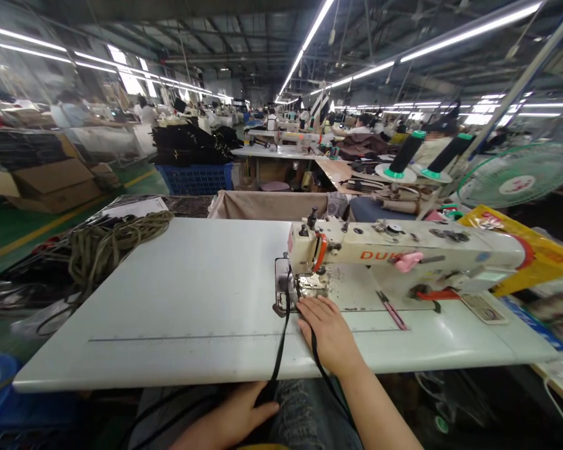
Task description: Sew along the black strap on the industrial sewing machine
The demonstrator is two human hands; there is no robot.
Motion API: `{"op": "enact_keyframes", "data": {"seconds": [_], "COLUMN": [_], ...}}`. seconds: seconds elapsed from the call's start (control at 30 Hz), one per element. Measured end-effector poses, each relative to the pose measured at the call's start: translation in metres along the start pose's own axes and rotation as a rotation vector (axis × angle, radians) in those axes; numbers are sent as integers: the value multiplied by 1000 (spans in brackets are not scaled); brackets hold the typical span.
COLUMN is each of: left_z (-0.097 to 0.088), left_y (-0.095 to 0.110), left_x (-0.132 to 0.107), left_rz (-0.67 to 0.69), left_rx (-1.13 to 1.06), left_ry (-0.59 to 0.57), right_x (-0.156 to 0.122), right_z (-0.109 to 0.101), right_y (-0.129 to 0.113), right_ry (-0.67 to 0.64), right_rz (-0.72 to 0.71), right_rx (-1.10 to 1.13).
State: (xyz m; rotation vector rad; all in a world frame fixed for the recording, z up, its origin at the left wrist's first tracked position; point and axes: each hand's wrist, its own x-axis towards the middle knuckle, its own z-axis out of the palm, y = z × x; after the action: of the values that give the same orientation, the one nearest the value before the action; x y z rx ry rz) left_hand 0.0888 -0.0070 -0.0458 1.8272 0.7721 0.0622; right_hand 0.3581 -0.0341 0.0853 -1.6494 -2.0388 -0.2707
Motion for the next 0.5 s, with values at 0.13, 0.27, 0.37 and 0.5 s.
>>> {"op": "enact_keyframes", "data": {"seconds": [0.13, 0.27, 0.37, 0.5], "left_z": [5, 14, 16, 16], "left_y": [3, -31, -56, -72], "left_x": [0, 6, 8, 6], "left_rz": [157, 86, 6, -89], "left_rx": [-103, -32, 46, 108], "left_ry": [-35, 45, 2, -36], "right_x": [0, 0, 0, 0], "right_z": [0, -1, -1, 0], "right_y": [0, -1, -1, -1], "right_ry": [1, 2, -3, -10], "right_rz": [3, 2, 3, 11], "right_rx": [-1, -8, -3, 14]}}
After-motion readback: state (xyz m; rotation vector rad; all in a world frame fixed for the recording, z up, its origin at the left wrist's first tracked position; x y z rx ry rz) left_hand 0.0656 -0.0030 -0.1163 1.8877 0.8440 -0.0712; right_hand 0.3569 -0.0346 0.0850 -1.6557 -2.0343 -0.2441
